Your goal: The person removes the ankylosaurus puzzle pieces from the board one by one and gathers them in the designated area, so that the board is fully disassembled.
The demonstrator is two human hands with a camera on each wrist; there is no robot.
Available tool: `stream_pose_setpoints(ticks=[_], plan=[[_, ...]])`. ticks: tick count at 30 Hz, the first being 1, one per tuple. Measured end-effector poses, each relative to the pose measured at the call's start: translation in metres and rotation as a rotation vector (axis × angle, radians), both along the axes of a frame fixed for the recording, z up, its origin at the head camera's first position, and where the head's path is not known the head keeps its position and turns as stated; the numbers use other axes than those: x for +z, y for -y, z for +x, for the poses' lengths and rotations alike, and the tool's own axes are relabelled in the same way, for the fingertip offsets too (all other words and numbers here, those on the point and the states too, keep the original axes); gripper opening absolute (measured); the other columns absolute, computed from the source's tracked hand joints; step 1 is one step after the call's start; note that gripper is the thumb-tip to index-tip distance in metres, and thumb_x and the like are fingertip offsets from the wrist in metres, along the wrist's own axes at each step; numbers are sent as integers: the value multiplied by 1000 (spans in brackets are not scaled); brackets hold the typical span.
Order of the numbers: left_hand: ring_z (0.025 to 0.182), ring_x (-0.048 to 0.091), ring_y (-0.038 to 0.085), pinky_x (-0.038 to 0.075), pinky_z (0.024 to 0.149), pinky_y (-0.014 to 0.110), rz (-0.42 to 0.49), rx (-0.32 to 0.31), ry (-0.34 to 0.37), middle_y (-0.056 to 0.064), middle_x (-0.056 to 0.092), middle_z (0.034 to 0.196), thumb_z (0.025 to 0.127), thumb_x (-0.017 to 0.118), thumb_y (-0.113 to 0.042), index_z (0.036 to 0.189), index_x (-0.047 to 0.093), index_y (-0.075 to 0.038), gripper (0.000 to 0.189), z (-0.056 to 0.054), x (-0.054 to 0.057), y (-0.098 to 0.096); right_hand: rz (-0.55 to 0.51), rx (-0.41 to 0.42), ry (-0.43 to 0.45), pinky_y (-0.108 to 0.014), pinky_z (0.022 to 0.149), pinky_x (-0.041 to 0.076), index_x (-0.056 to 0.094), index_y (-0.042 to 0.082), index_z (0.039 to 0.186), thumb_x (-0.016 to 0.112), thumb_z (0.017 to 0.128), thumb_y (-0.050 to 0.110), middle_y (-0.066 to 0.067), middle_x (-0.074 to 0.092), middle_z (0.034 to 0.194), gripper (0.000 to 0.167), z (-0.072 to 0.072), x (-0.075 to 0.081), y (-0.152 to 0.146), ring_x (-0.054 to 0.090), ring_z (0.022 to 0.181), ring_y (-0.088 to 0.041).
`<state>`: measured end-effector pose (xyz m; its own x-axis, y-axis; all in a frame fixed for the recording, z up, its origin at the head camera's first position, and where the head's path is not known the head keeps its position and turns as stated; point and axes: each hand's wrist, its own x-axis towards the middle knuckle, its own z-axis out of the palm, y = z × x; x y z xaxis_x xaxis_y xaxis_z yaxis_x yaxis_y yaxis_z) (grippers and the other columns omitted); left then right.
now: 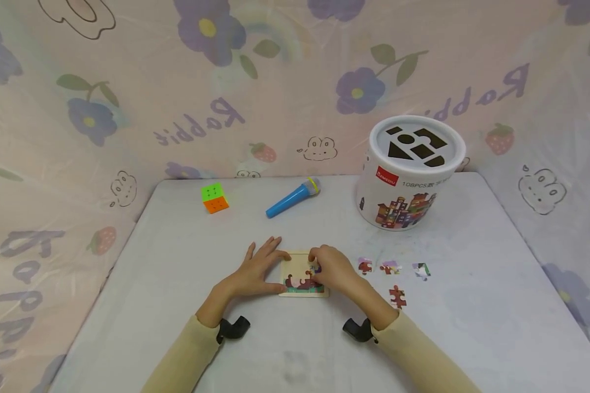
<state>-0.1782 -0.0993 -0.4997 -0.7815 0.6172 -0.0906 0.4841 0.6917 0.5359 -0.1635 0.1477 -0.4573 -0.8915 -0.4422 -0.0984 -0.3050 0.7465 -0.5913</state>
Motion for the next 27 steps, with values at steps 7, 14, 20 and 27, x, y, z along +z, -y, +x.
stream_pose_setpoints(ticks=[7,14,20,27], plan=[[153,0,24,-9,116,60,6,2,-2,8,12,167,83,75,-54,138,49,-28,66,1,0,-1,-46,1,-14,-38,73,52,65,1,99,80,77,-5,-8,57,89,27,0,-10,-2,56,79,-20],[153,1,25,-8,115,61,6,-2,-2,9,12,167,84,74,-53,138,49,-28,65,1,3,0,-89,34,-4,-38,76,51,63,1,99,79,79,-7,-7,56,90,27,-2,-16,-5,55,83,-21],[153,3,28,-8,115,63,22,-7,-9,11,13,166,84,74,-52,138,50,-26,64,1,4,0,-96,64,-30,-33,71,48,64,4,98,79,80,-4,-5,55,87,25,-4,-17,-8,53,79,-18],[153,0,25,-9,115,60,2,-3,1,8,11,167,84,74,-53,139,49,-28,66,1,2,-1,-174,85,24,-30,65,44,63,8,97,74,83,-7,-1,57,81,24,-6,-19,-15,49,73,-15]])
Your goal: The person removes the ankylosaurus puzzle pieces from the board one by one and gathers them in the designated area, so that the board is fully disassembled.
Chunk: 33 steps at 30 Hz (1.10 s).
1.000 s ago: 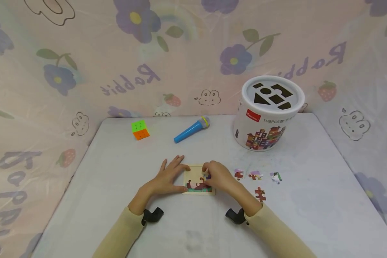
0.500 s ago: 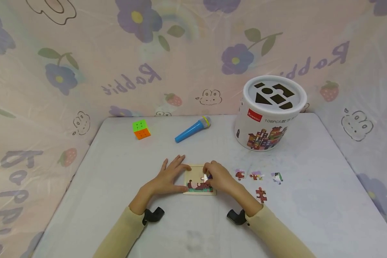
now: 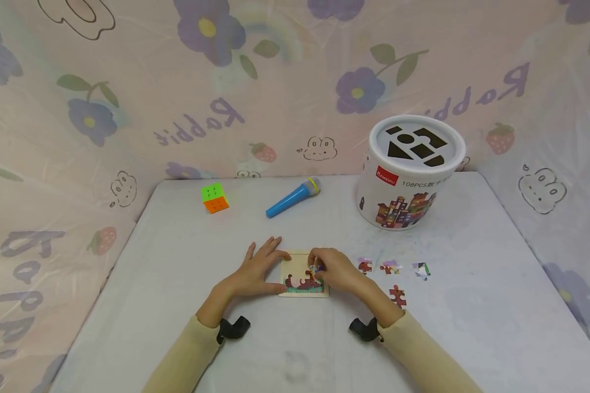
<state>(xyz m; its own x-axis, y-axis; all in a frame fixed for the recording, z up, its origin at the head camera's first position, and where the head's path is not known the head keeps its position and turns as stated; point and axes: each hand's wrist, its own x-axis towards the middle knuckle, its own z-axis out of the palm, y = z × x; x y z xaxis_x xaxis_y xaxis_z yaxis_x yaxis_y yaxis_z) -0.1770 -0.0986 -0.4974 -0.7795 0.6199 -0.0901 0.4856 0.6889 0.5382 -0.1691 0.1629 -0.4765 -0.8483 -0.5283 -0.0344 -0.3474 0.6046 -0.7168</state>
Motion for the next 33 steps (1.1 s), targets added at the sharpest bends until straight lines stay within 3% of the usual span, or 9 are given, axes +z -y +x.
stream_pose_setpoints(ticks=[5,11,21,28,30,33], plan=[[153,-1,23,-9,115,60,0,4,0,8,11,167,83,74,-53,139,49,-28,66,0,-1,0,-16,-6,-8,-31,67,44,64,9,96,72,83,-9,0,58,81,23,1,1,-1,50,74,-15],[153,0,24,-9,115,60,8,6,-3,8,12,167,83,75,-52,138,49,-28,66,0,-2,0,55,-15,-73,-37,74,51,62,11,92,73,82,-10,3,66,87,26,3,2,4,57,79,-14],[153,1,26,-9,115,61,16,3,-6,9,12,166,83,76,-52,137,50,-28,65,-1,-2,0,117,-6,-144,-33,66,48,58,11,92,72,83,-10,1,64,81,26,7,3,7,53,71,-13],[153,2,28,-8,115,62,31,2,-7,11,14,166,83,77,-50,136,51,-27,63,1,0,-1,264,26,-381,-31,57,49,59,9,106,79,83,1,-3,65,85,31,17,-1,14,56,67,-15],[153,3,29,-8,115,62,37,0,-10,11,14,166,83,77,-50,136,52,-26,63,1,1,0,249,-16,-363,-33,60,51,61,8,107,79,83,1,-5,66,90,31,19,-2,16,58,69,-16],[153,4,29,-7,115,63,36,-1,-10,12,14,166,84,76,-50,136,51,-26,63,2,2,0,165,-101,-242,-38,65,53,63,6,103,77,83,-1,-6,67,91,25,20,-4,20,59,72,-17]])
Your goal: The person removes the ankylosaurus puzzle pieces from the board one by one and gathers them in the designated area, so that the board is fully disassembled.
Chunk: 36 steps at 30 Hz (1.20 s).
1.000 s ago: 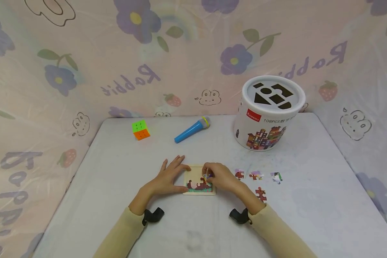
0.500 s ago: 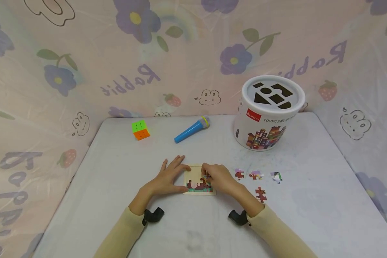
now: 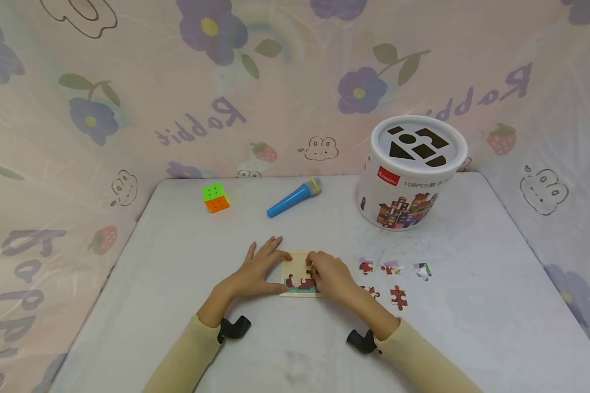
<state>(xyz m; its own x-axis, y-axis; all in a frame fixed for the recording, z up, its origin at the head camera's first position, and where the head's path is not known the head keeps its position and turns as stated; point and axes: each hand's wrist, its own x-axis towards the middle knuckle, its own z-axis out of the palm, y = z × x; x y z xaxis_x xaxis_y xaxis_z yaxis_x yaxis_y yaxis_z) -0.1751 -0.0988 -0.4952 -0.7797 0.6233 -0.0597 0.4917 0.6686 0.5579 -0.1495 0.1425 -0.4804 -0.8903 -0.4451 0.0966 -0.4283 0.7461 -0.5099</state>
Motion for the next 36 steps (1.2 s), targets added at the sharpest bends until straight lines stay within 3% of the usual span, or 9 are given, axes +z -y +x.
stream_pose_setpoints(ticks=[3,6,14,18,22,25,31,36], plan=[[153,4,30,-7,115,64,-1,-4,-4,13,15,165,84,76,-50,135,51,-26,62,0,2,0,-100,-64,118,-38,67,52,64,4,101,75,83,-3,-5,65,88,22,-2,0,2,57,73,-16],[153,4,33,-6,114,66,4,-11,-7,14,16,165,84,76,-48,129,52,-25,56,0,3,-1,-137,-78,188,-33,64,48,65,5,101,75,84,-2,-3,63,83,21,-5,1,0,53,69,-15],[151,-1,40,-10,108,73,21,-67,-14,16,16,165,87,76,-42,100,61,-29,23,0,2,-2,-274,-78,268,-26,44,47,62,1,89,68,88,-5,-4,64,78,9,-6,1,-5,55,48,-9],[152,-3,38,-13,106,73,37,-82,7,15,15,165,88,76,-39,100,61,-30,21,-1,1,-5,-281,-81,248,-25,49,45,62,2,90,67,89,-5,-3,63,78,8,-6,0,-6,52,53,-8],[152,-3,35,-16,106,72,37,-81,25,13,14,166,88,76,-37,98,61,-30,19,-1,-1,-7,-400,-80,313,-26,50,48,63,-4,97,63,90,-9,-9,64,83,9,-7,1,-18,56,58,-12],[152,-3,35,-17,106,71,41,-85,27,12,15,166,88,76,-35,96,61,-30,17,-2,-1,-7,-442,-94,327,-27,49,50,64,-6,101,62,90,-11,-11,64,81,13,-7,8,-41,58,59,-17],[152,-3,36,-17,105,72,46,-87,29,13,15,166,89,75,-35,95,62,-28,16,0,0,-6,-258,-200,191,-26,60,49,70,0,96,71,88,-1,-4,68,84,8,5,30,-118,60,74,-16],[152,-2,38,-15,105,73,45,-86,29,14,16,165,89,75,-35,95,63,-27,16,3,3,-4,-179,-251,278,-25,64,53,70,-4,99,70,89,1,-7,69,91,11,28,34,-184,61,77,-9]])
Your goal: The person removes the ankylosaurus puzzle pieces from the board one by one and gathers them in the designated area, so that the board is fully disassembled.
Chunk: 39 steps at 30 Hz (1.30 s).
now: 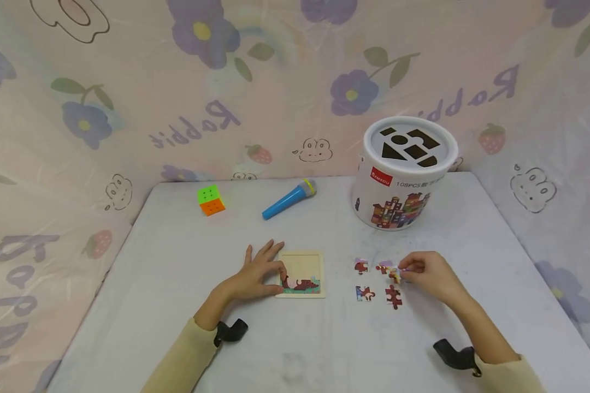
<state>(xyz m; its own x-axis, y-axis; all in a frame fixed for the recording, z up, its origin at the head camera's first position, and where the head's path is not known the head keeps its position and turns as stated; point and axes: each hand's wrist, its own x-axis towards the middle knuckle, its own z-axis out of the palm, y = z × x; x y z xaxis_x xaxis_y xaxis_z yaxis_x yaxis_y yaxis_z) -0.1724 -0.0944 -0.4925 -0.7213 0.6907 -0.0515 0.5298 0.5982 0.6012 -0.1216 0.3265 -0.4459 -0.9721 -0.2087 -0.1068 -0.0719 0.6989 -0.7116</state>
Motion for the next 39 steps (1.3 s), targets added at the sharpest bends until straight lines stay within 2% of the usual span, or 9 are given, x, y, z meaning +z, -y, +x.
stream_pose_setpoints(ticks=[5,8,13,17,25,35,37,39], plan=[[152,-1,38,-15,105,74,1,2,-7,14,17,165,88,75,-35,94,63,-28,15,1,1,0,-18,-32,120,-26,62,53,69,-6,104,68,91,2,-10,66,95,15,22,-7,-36,59,75,-7],[152,-1,38,-15,105,73,10,4,-3,14,17,165,88,76,-34,94,63,-28,15,1,1,0,-38,-38,133,-26,63,52,69,-7,105,69,91,2,-9,67,94,16,29,-12,-41,60,75,-5],[152,-1,37,-16,105,73,9,6,-6,14,17,165,88,75,-36,94,63,-28,16,1,-1,1,-36,-14,108,-23,63,52,71,-8,101,69,90,1,-12,71,95,14,31,-17,-40,60,75,-3],[152,-1,37,-16,105,73,6,8,-8,13,17,165,88,76,-37,94,62,-28,17,0,-3,2,0,-26,90,-23,62,52,71,-6,100,70,89,-2,-10,70,94,12,30,-20,-37,59,74,-3],[152,-1,36,-16,106,72,16,11,2,12,18,165,87,77,-34,93,63,-27,17,-1,-3,1,135,-14,-66,-24,58,46,68,0,89,75,81,-6,-1,62,78,13,29,-24,-33,50,65,-3],[153,0,34,-15,107,72,3,19,-7,12,19,165,87,77,-34,93,62,-26,17,-1,-1,1,231,-47,-58,-26,54,40,58,7,79,73,81,-6,1,53,71,20,28,-24,-26,45,62,-10],[153,0,34,-15,107,72,-2,18,-7,12,19,165,87,77,-35,93,63,-26,18,-1,0,1,241,-59,-71,-26,54,39,58,5,79,73,81,-6,1,53,71,19,28,-23,-23,45,63,-12],[152,1,35,-15,107,72,-2,15,-2,12,19,165,87,77,-35,93,63,-25,18,0,1,1,242,-83,-123,-26,54,39,59,4,81,73,82,-5,1,54,71,17,28,-20,-17,45,64,-13]])
